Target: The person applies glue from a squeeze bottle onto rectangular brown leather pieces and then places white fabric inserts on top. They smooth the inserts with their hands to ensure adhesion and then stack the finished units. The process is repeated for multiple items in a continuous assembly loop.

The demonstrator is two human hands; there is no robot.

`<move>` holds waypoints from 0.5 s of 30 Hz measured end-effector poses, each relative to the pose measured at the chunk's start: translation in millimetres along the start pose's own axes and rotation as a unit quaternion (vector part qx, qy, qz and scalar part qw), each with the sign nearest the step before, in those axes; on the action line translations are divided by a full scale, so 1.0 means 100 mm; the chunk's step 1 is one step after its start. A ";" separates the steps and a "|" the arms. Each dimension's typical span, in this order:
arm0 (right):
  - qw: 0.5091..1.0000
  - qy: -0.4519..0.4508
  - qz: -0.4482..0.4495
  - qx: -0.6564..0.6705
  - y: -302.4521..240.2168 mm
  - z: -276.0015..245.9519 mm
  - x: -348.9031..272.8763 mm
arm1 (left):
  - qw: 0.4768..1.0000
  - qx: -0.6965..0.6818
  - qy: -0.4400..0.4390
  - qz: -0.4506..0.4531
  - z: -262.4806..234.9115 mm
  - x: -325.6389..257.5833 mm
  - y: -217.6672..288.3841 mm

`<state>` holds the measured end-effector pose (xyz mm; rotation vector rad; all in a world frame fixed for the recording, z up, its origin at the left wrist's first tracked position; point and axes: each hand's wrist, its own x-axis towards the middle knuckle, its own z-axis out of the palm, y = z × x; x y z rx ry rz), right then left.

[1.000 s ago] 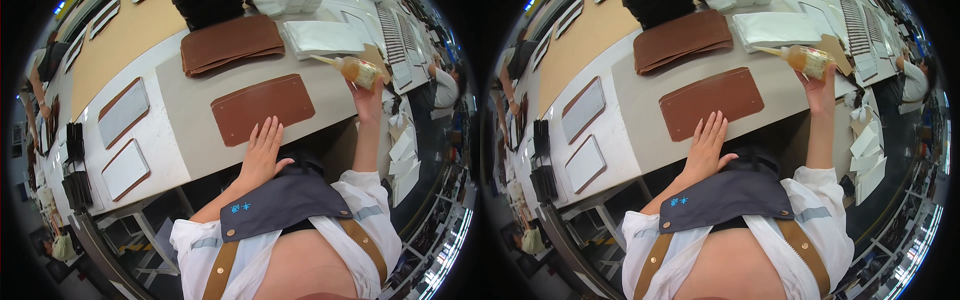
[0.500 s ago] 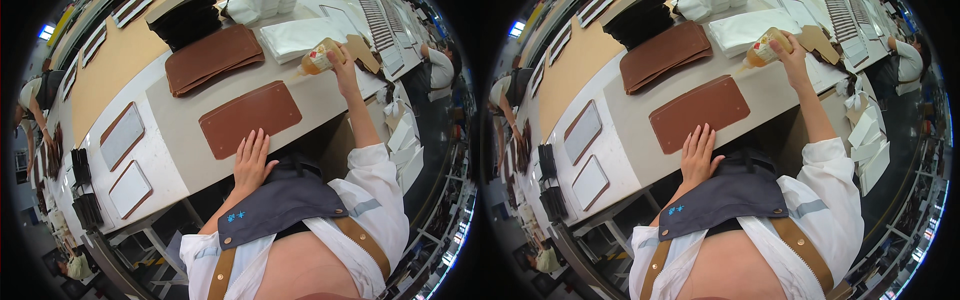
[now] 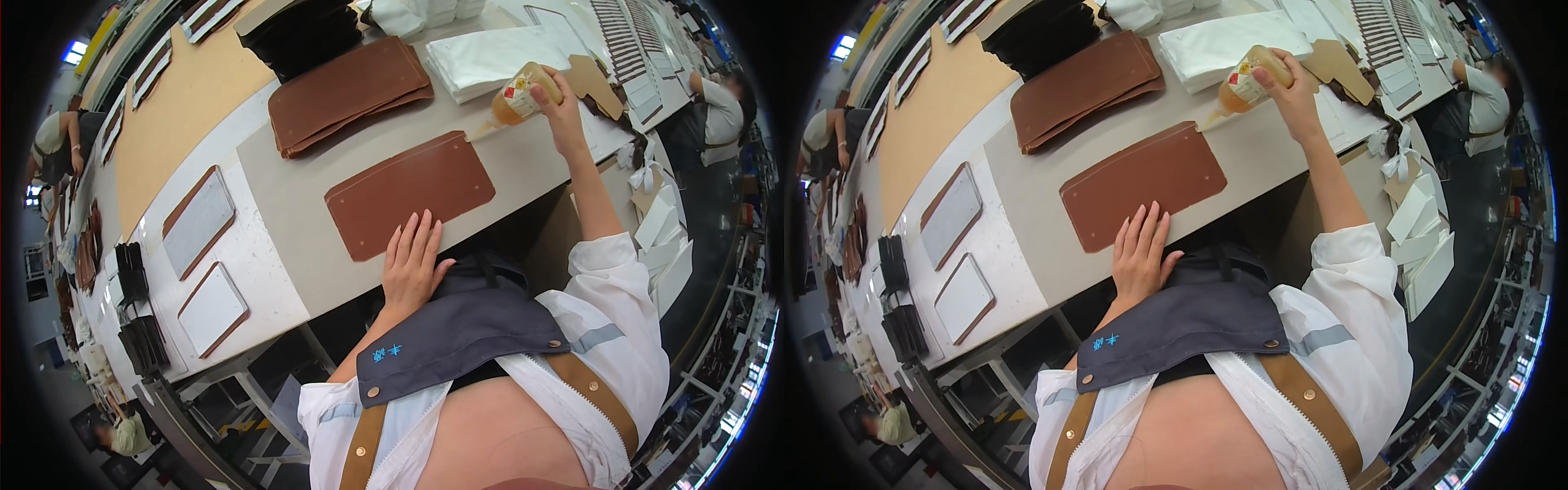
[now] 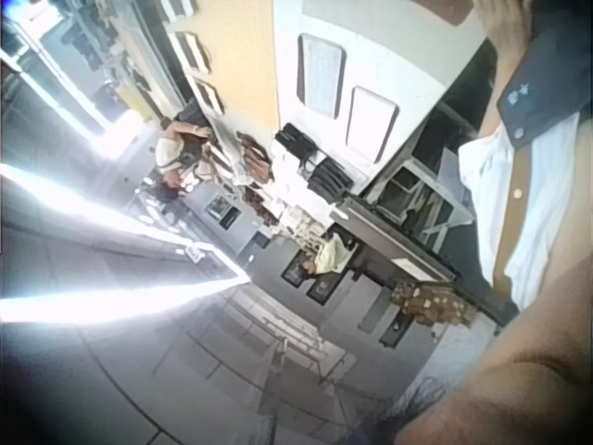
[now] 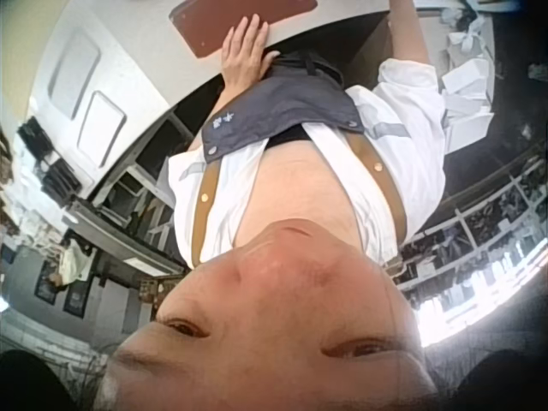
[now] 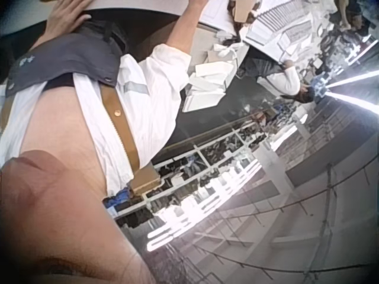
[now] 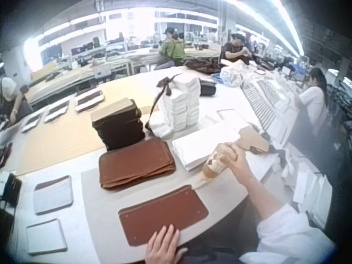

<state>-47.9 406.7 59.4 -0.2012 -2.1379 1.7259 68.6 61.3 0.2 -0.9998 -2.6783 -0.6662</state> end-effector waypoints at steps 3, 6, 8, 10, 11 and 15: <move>1.000 -0.006 0.000 -0.003 0.03 -0.04 -0.01 | 1.000 0.000 -0.001 0.001 -0.01 0.01 0.00; 1.000 -0.009 -0.004 -0.013 0.02 -0.07 -0.05 | 1.000 0.003 -0.002 0.001 -0.02 0.01 0.00; 1.000 -0.014 -0.003 -0.018 0.00 -0.09 -0.08 | 1.000 0.004 -0.001 0.001 0.00 0.01 0.00; 1.000 -0.021 0.000 -0.020 -0.01 -0.12 -0.10 | 1.000 0.015 0.001 0.003 0.00 0.00 0.00; 0.999 -0.027 0.002 -0.020 -0.01 -0.14 -0.12 | 1.000 0.020 0.002 0.004 0.00 0.00 0.00; 0.999 -0.026 0.000 -0.041 0.00 -0.21 -0.21 | 1.000 0.019 0.002 0.000 0.02 -0.01 0.00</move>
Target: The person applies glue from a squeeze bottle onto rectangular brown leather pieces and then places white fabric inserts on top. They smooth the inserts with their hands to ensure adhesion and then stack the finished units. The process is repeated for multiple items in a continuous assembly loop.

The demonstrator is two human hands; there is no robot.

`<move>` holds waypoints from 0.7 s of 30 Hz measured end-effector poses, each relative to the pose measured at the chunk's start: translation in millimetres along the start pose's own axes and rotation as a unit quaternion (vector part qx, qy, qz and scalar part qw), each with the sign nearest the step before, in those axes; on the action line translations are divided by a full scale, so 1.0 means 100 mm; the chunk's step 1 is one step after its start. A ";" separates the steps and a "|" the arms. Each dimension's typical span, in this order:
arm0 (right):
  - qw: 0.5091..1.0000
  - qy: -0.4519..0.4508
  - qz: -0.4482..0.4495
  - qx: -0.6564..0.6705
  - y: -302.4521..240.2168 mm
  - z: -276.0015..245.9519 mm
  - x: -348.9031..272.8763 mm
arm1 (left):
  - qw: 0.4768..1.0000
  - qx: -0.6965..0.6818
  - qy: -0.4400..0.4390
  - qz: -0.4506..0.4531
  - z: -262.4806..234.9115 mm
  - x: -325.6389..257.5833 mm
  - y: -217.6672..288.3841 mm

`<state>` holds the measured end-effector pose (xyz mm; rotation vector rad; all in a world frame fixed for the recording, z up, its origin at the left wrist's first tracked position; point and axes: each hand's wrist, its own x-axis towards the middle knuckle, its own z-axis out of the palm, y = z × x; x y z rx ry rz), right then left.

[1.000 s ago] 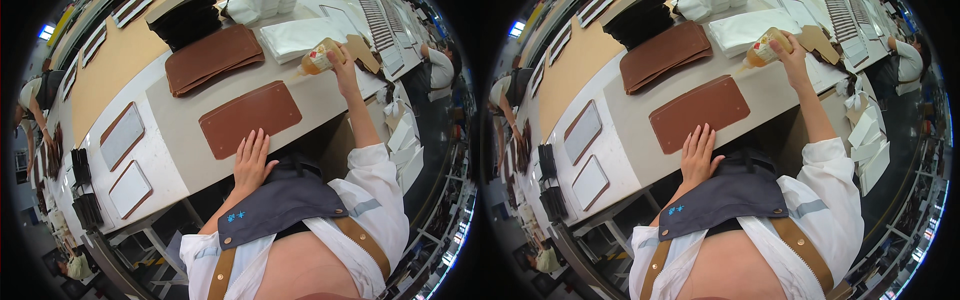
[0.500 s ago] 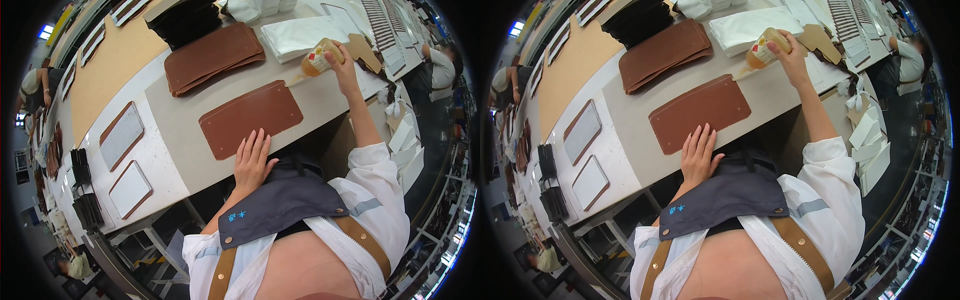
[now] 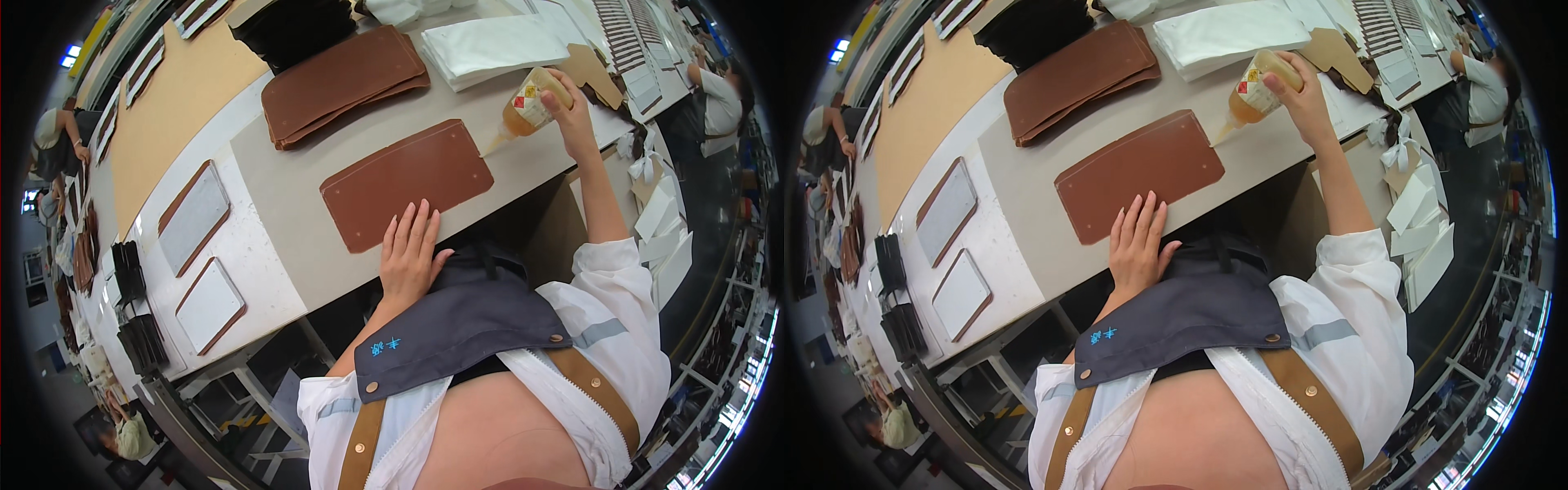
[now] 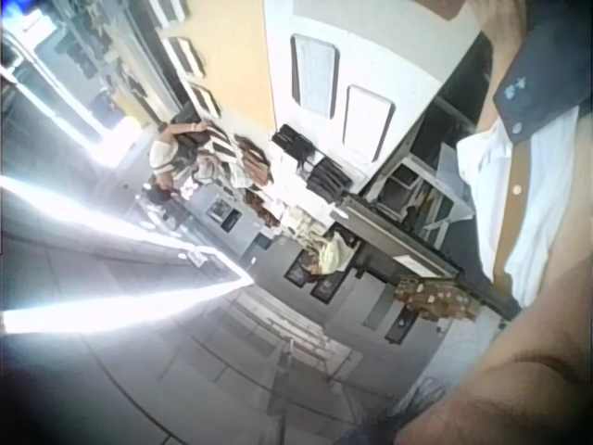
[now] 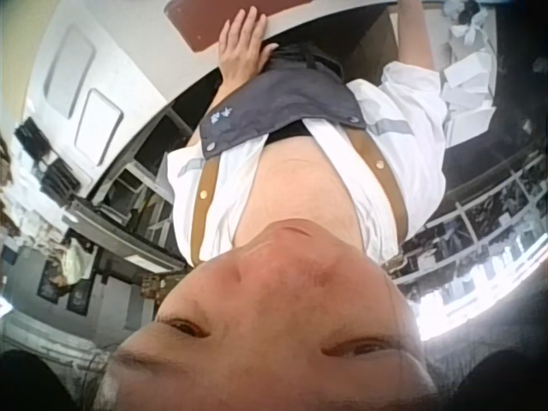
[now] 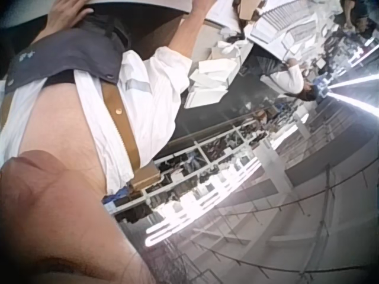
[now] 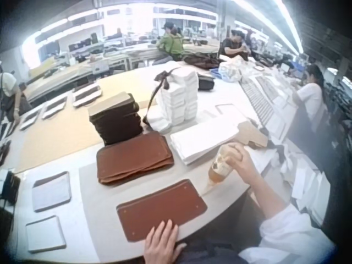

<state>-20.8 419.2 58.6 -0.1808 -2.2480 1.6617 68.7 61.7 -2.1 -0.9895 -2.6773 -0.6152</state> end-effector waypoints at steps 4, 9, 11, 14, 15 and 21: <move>1.000 0.010 0.009 0.000 -0.02 -0.05 -0.15 | 1.000 -0.005 0.001 -0.001 0.01 0.00 0.00; 0.999 0.015 0.029 -0.003 -0.04 -0.14 -0.37 | 1.000 -0.003 0.004 0.001 0.00 0.00 0.00; 0.997 0.037 0.052 0.046 0.02 -0.22 -0.51 | 1.000 -0.005 0.006 0.001 -0.02 0.00 0.01; 0.984 0.078 0.099 0.130 0.12 -0.35 -0.74 | 0.999 -0.028 0.016 0.008 -0.01 -0.03 -0.01; 0.976 0.094 0.116 0.160 0.10 -0.35 -0.81 | 0.999 -0.036 0.024 0.011 -0.01 -0.03 -0.01; 0.972 0.140 0.073 0.172 -0.03 -0.19 -0.97 | 0.994 -0.085 0.060 0.033 0.00 -0.04 -0.04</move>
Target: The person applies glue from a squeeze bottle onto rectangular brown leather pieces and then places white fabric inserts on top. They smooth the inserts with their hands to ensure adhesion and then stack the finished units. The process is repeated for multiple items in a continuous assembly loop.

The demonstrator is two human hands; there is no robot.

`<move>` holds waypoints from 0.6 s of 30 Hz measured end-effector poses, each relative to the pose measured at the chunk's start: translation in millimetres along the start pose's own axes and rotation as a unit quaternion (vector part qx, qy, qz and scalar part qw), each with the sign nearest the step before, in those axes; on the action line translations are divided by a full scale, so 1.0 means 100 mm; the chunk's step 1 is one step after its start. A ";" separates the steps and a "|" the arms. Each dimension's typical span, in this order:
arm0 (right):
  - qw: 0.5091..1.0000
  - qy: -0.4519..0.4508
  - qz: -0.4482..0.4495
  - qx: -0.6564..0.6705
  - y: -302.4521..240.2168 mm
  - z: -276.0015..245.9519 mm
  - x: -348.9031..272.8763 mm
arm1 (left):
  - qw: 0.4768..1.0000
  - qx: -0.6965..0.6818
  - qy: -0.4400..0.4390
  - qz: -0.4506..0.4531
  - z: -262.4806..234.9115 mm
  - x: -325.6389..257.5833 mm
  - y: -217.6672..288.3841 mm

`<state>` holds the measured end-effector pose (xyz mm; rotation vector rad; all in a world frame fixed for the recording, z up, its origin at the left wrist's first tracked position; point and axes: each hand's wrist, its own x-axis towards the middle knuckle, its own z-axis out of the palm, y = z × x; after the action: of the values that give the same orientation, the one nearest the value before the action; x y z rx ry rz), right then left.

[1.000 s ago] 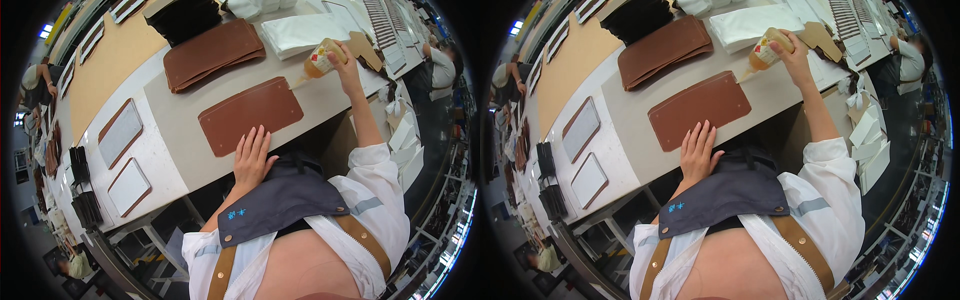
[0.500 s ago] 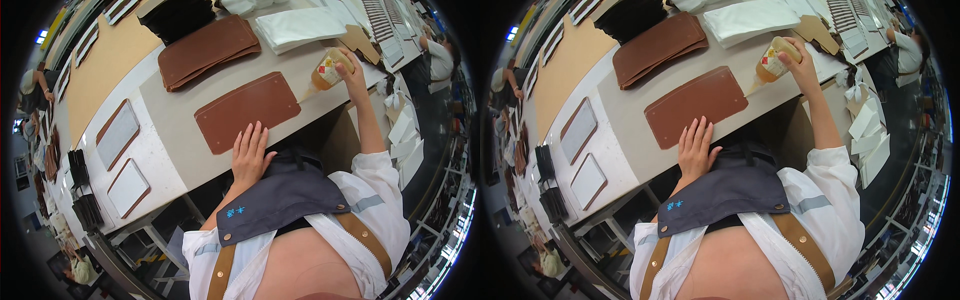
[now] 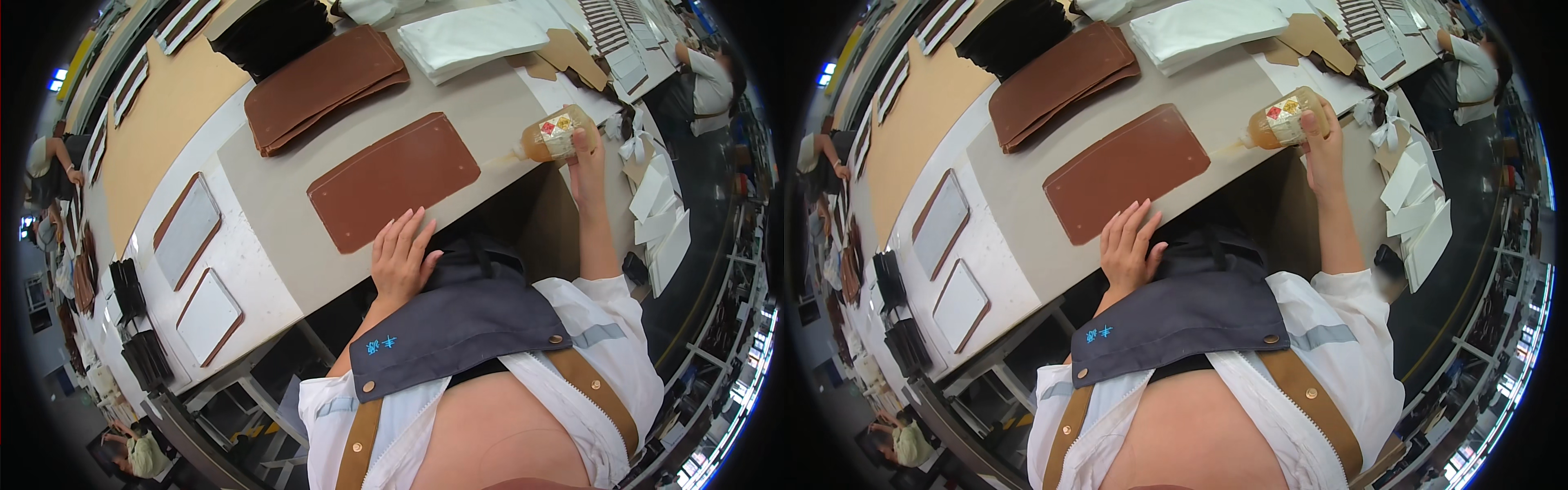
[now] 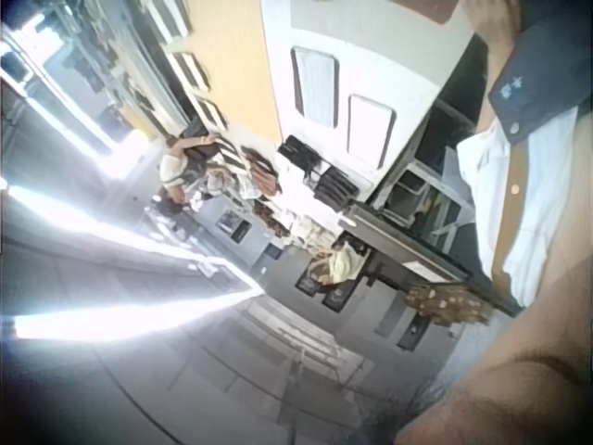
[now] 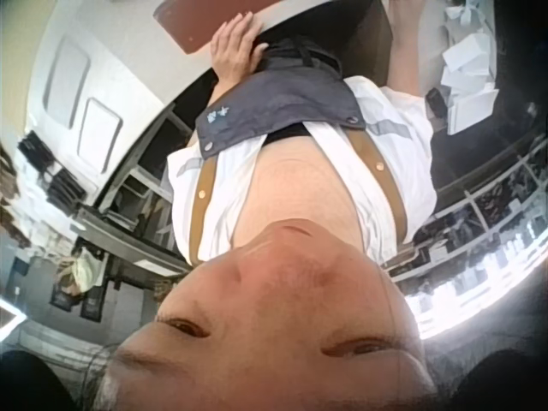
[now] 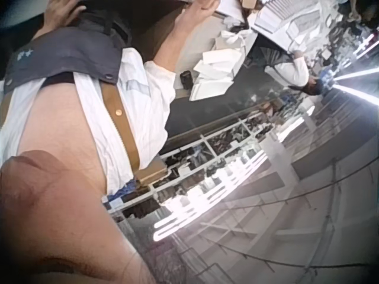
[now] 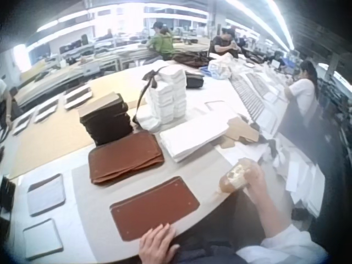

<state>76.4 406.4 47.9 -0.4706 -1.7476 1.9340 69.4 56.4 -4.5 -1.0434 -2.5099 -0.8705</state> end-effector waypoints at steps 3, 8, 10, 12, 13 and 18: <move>0.999 -0.012 -0.017 -0.031 0.03 -0.01 0.04 | 1.000 -0.020 0.006 0.012 -0.01 -0.03 -0.02; 0.998 -0.023 -0.046 -0.048 0.12 0.01 0.07 | 0.998 -0.053 0.031 0.025 -0.01 -0.03 -0.03; 0.997 -0.024 -0.045 -0.052 0.12 0.00 0.05 | 0.996 -0.068 0.041 0.037 -0.02 -0.03 -0.04; 0.998 -0.031 -0.044 -0.043 0.09 -0.02 0.00 | 0.993 -0.099 0.052 0.045 -0.02 -0.04 -0.05; 1.000 -0.019 -0.019 -0.017 0.10 -0.05 -0.02 | 0.990 -0.123 0.059 0.048 -0.02 -0.06 -0.06; 0.983 -0.003 0.101 0.156 0.04 -0.20 -0.25 | 0.974 -0.204 0.071 0.061 0.01 -0.16 -0.08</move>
<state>107.6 408.2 39.5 -0.5451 -1.4078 2.3020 74.3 44.0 -16.1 -1.1917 -2.1713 -1.4073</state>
